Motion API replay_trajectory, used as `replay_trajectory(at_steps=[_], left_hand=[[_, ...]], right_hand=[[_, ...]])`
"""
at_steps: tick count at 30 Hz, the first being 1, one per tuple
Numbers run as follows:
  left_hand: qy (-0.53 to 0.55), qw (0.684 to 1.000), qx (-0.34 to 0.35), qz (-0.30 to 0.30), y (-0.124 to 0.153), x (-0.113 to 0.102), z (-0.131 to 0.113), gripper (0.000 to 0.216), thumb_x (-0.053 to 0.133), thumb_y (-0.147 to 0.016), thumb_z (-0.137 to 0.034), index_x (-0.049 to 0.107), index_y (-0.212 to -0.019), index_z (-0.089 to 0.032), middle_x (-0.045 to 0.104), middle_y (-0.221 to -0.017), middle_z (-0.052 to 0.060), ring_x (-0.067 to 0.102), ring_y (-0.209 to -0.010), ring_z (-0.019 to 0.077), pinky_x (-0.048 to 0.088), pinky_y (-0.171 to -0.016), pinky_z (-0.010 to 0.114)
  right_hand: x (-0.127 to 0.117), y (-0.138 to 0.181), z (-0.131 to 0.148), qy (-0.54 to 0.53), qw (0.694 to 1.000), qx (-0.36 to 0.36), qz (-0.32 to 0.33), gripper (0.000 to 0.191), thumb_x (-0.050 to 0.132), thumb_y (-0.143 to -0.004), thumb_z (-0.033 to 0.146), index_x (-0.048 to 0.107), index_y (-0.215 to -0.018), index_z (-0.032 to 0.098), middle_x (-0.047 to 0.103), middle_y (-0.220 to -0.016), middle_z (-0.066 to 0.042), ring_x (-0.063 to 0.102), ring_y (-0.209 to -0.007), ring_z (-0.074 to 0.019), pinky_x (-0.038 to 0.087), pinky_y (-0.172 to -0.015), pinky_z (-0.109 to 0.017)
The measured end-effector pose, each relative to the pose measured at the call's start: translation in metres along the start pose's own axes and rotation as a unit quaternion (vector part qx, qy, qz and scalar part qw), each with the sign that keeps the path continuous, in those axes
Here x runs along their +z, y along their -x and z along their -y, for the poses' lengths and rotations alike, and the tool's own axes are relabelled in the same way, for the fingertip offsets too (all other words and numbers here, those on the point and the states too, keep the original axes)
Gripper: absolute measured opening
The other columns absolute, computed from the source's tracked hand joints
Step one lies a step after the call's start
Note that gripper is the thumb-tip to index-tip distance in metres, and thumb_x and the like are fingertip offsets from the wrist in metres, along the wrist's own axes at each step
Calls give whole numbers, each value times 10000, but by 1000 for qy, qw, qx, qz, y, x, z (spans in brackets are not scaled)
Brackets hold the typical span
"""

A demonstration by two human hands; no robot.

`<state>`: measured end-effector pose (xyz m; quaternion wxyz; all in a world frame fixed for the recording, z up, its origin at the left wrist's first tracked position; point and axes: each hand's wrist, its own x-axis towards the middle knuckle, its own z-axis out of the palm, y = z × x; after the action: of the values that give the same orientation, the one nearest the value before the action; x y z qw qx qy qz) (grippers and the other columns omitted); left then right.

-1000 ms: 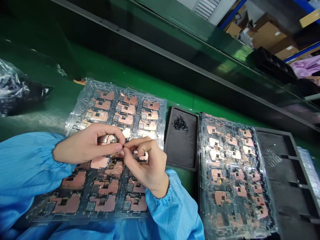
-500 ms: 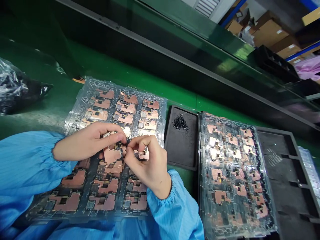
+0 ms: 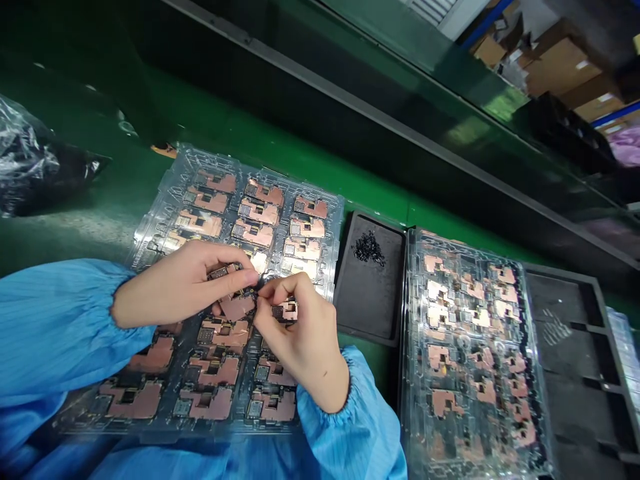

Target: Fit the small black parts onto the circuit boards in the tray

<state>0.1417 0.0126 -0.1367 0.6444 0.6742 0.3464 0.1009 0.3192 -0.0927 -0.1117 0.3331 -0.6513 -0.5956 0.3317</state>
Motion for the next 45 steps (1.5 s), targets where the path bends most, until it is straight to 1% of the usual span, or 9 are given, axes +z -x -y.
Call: replay_trajectory(at_steps=[6, 10, 13, 18, 26, 35, 39, 45], left_hand=[[-1, 1000, 4, -6, 0, 1, 0, 299, 569, -979, -450, 716, -846, -226, 637, -694, -27, 558, -625, 130, 364, -551, 251], [-3, 1000, -4, -7, -1, 1, 1, 268, 590, -969, -448, 714, -842, -247, 608, -649, -46, 527, -581, 117, 337, -526, 254], [-4, 1000, -2, -9, 0, 1, -1, 246, 607, -963, -423, 711, -829, -244, 614, -670, -49, 524, -597, 112, 340, -533, 252], [-3, 1000, 1, -9, 1, 1, -2, 243, 614, -965, -410, 711, -824, -238, 626, -692, -48, 532, -628, 112, 363, -563, 249], [-24, 1000, 15, -12, 0, 2, -2, 296, 569, -990, -433, 701, -824, -226, 617, -719, -40, 518, -644, 116, 351, -566, 267], [-20, 999, 21, -24, 0, 1, -2, 281, 575, -993, -422, 711, -835, -233, 630, -740, -48, 520, -650, 110, 360, -577, 259], [-23, 999, 27, -25, 0, 2, -1, 279, 573, -995, -411, 709, -829, -233, 627, -736, -50, 524, -651, 110, 354, -576, 262], [-31, 998, 42, -24, 1, 2, 0, 251, 587, -989, -385, 715, -839, -229, 634, -746, -51, 535, -668, 110, 360, -595, 257]], right_hand=[[-1, 0, 1, -11, 1000, 18, 3, 284, 668, -877, 106, 417, -833, 231, 691, -863, 10, 653, -753, -131, 496, -702, -270], [0, 2, 1, -37, 997, 63, -13, 288, 676, -878, 132, 411, -828, 232, 694, -862, 11, 633, -742, -129, 498, -719, -280], [1, 3, 1, -64, 994, 91, -24, 295, 681, -874, 147, 404, -821, 233, 691, -842, 3, 619, -735, -135, 496, -707, -283], [3, 2, 2, -97, 989, 107, -23, 303, 683, -853, 135, 399, -814, 232, 692, -838, 0, 615, -722, -133, 494, -698, -280], [4, 1, 2, -103, 988, 111, -21, 314, 674, -856, 125, 383, -811, 232, 677, -811, 21, 584, -712, -123, 475, -683, -263], [3, 4, 2, -62, 994, 90, -19, 304, 678, -875, 130, 396, -820, 227, 694, -869, 21, 629, -764, -127, 498, -731, -267], [3, 4, 1, -59, 994, 86, -19, 304, 681, -881, 135, 396, -833, 229, 693, -868, 21, 630, -754, -126, 501, -728, -271], [0, 2, 3, -81, 993, 88, 2, 240, 680, -893, 140, 456, -889, 225, 685, -888, 6, 653, -771, -129, 531, -725, -262]])
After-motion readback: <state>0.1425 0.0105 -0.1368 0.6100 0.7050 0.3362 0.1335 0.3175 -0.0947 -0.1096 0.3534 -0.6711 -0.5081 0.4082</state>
